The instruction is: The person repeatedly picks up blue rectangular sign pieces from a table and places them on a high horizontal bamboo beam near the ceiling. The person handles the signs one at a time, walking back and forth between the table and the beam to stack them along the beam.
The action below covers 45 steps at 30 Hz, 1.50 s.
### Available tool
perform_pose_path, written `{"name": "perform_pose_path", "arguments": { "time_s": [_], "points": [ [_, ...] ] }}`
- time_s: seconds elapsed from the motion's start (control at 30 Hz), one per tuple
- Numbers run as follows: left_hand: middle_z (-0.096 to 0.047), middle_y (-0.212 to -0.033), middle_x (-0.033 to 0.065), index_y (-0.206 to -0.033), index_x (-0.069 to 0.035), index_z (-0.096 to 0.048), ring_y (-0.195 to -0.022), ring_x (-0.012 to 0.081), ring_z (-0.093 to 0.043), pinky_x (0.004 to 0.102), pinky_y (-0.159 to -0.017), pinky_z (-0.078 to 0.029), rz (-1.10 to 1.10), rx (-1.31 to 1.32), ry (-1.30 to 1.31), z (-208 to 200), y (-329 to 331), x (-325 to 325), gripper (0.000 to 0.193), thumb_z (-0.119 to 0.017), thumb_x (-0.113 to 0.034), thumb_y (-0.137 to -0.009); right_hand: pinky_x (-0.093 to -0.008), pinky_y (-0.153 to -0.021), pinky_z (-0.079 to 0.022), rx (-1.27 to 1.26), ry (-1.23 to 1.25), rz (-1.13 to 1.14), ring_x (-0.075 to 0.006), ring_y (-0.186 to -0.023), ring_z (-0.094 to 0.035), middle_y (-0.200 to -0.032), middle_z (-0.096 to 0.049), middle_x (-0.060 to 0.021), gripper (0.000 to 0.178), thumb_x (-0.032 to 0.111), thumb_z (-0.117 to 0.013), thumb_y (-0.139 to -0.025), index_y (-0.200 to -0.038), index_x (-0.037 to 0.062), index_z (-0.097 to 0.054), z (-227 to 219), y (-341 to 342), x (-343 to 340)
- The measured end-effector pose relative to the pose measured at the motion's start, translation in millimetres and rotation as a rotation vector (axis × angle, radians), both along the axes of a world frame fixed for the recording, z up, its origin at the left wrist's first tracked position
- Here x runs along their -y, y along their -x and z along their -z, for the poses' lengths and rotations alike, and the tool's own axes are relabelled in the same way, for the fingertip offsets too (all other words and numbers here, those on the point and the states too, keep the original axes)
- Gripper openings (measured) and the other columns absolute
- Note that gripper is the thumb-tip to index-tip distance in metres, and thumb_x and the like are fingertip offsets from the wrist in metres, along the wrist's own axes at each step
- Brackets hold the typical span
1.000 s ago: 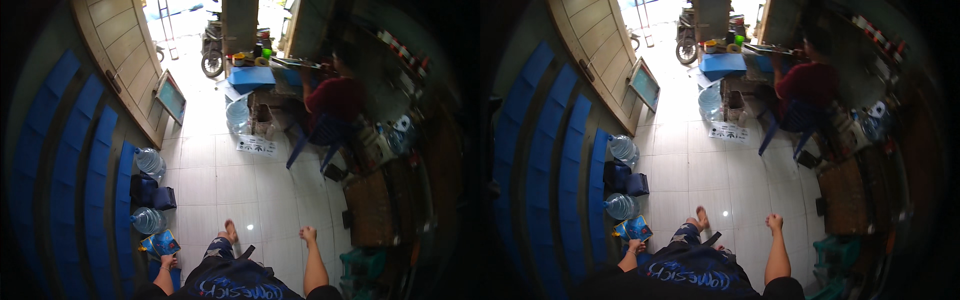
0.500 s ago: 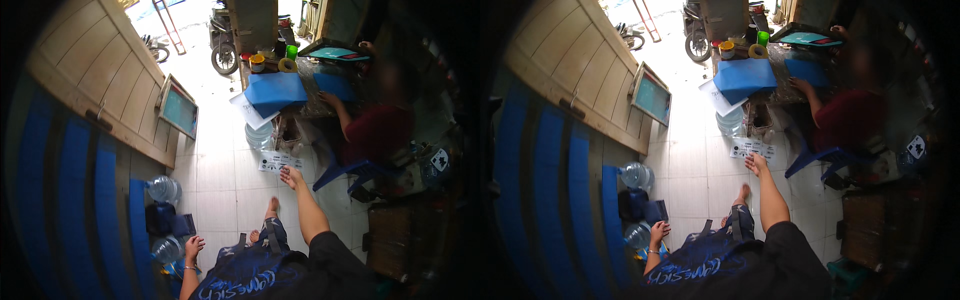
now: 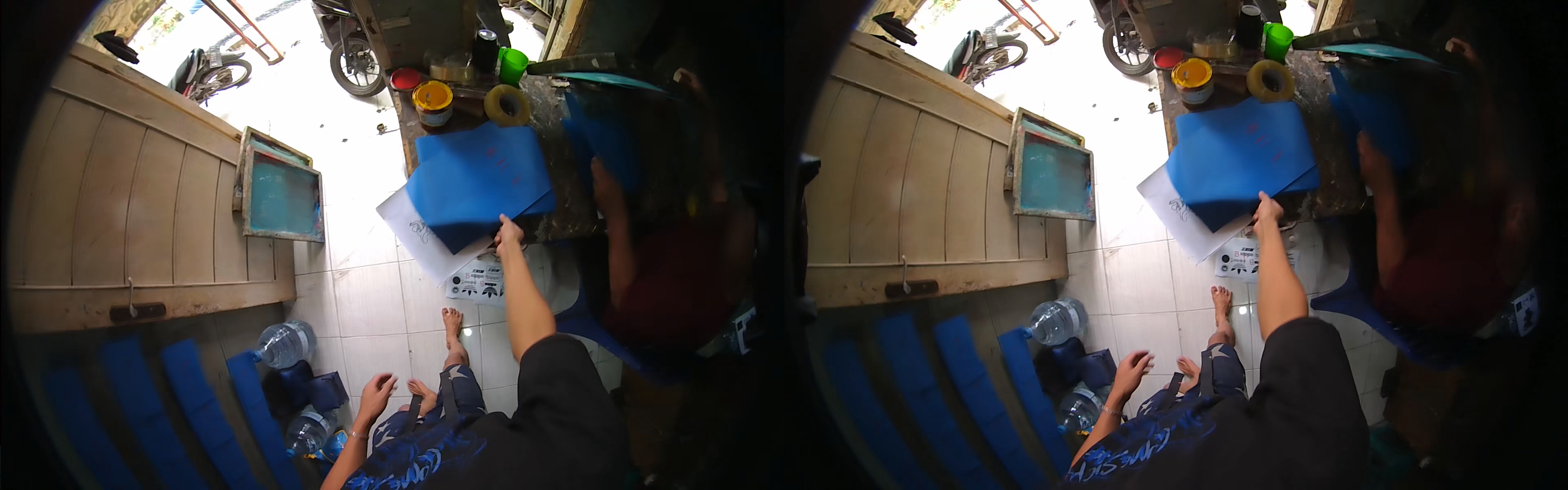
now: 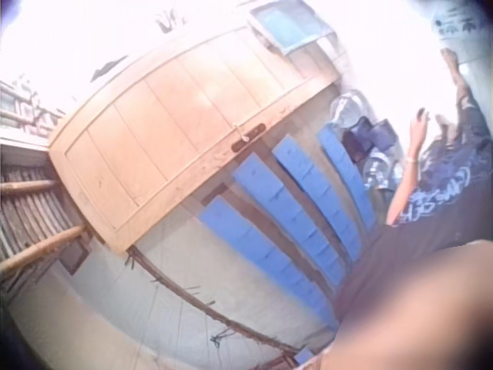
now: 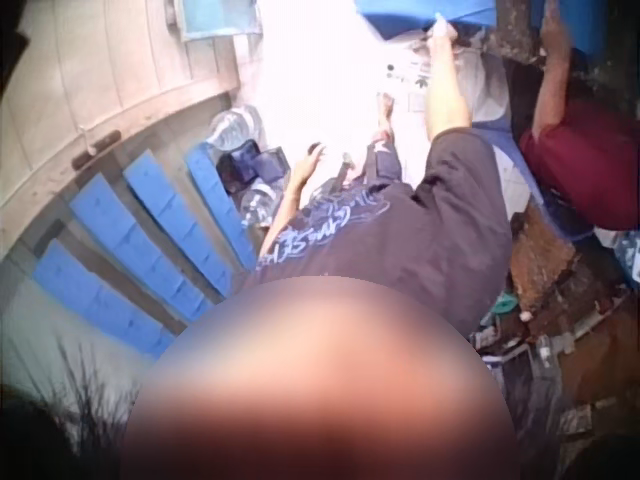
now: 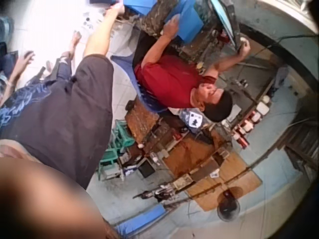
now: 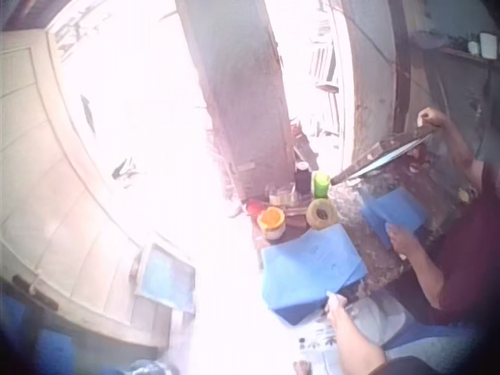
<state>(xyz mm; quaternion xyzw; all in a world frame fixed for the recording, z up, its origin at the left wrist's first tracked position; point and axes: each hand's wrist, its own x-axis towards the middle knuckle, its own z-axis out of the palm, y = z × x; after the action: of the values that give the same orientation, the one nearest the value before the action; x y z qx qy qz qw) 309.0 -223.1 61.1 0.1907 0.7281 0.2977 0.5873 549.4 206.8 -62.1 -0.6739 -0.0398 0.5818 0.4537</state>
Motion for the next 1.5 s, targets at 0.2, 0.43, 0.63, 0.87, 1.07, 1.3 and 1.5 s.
{"name": "perform_pose_path", "arguments": {
  "time_s": [0.2,0.43,0.63,0.87,1.07,1.3,1.5],
  "points": [
    [-0.059,-0.114,0.0083,-0.116,-0.001,-0.054,-0.100,0.0169,-0.057,0.0301,-0.085,-0.046,-0.007,0.461,-0.208,-16,-41,-176,0.038,-0.049,-0.032,-0.094,-0.0229,-0.032,-0.032,-0.083,-0.075,-0.067,-0.0099,-0.039,-0.042,-0.054,-0.047,-0.0020,0.024,0.015,-0.068,-0.076,-0.065,0.0058,-0.049,-75,64,75],
    [-0.042,-0.056,-0.0094,-0.068,-0.020,-0.047,-0.047,0.0041,-0.039,0.0207,-0.042,-0.032,-0.299,0.936,-0.161,-22,-10,-228,0.043,-0.047,-0.059,-0.086,-0.0218,-0.034,-0.030,-0.175,-0.058,-0.289,-0.0078,-0.040,-0.044,-0.056,-0.051,0.0014,0.015,0.013,-0.063,-0.080,-0.068,0.0097,-0.055,-152,154,185],
    [-0.055,-0.071,0.0033,-0.087,0.000,-0.059,-0.055,0.0123,-0.050,0.0284,-0.047,-0.042,-0.327,0.259,-0.111,-22,53,-221,0.039,-0.051,-0.038,-0.091,-0.0198,-0.036,-0.029,-0.499,-0.072,-0.308,-0.0066,-0.046,-0.043,-0.065,-0.052,0.0004,0.010,0.018,-0.059,-0.086,-0.083,0.0092,-0.057,-183,205,245],
    [-0.059,-0.083,0.0049,-0.094,0.003,-0.057,-0.070,0.0137,-0.057,0.0273,-0.064,-0.048,-0.365,0.212,-0.339,-37,189,-228,0.023,-0.053,-0.020,-0.090,-0.0265,-0.052,-0.054,-0.578,-0.078,-1.385,-0.0159,-0.065,-0.065,-0.088,-0.065,-0.0110,0.032,0.023,-0.055,-0.090,-0.113,0.0007,-0.056,-195,166,198],
    [-0.061,-0.084,0.0090,-0.092,0.002,-0.055,-0.072,0.0209,-0.061,0.0320,-0.064,-0.053,-0.312,0.092,-0.287,-49,273,-218,0.015,-0.051,-0.009,-0.084,-0.0384,-0.079,-0.050,0.905,-0.449,-1.068,-0.0369,-0.087,-0.061,-0.091,-0.064,-0.0230,0.024,0.010,-0.056,-0.074,-0.097,0.0061,-0.064,-122,118,0],
    [-0.061,-0.100,0.0078,-0.111,0.005,-0.054,-0.087,0.0189,-0.059,0.0315,-0.080,-0.047,-0.295,-0.236,-0.202,-94,305,-195,0.028,-0.055,0.000,-0.084,-0.0449,-0.089,-0.043,1.280,-0.383,-1.373,-0.0383,-0.108,-0.049,-0.117,-0.047,-0.0217,0.043,0.003,-0.049,-0.079,-0.120,0.0160,-0.050,-57,103,-155],
    [-0.062,-0.098,0.0241,-0.124,0.006,-0.042,-0.093,0.0353,-0.061,0.0384,-0.081,-0.048,-0.144,-1.148,-0.135,-128,291,-199,0.056,-0.066,-0.004,-0.074,-0.0462,-0.088,-0.041,1.391,-0.677,-1.528,-0.0398,-0.107,-0.047,-0.115,-0.046,-0.0253,0.028,0.006,-0.055,-0.075,-0.102,0.0118,-0.055,-63,97,-191]
  ]
}}
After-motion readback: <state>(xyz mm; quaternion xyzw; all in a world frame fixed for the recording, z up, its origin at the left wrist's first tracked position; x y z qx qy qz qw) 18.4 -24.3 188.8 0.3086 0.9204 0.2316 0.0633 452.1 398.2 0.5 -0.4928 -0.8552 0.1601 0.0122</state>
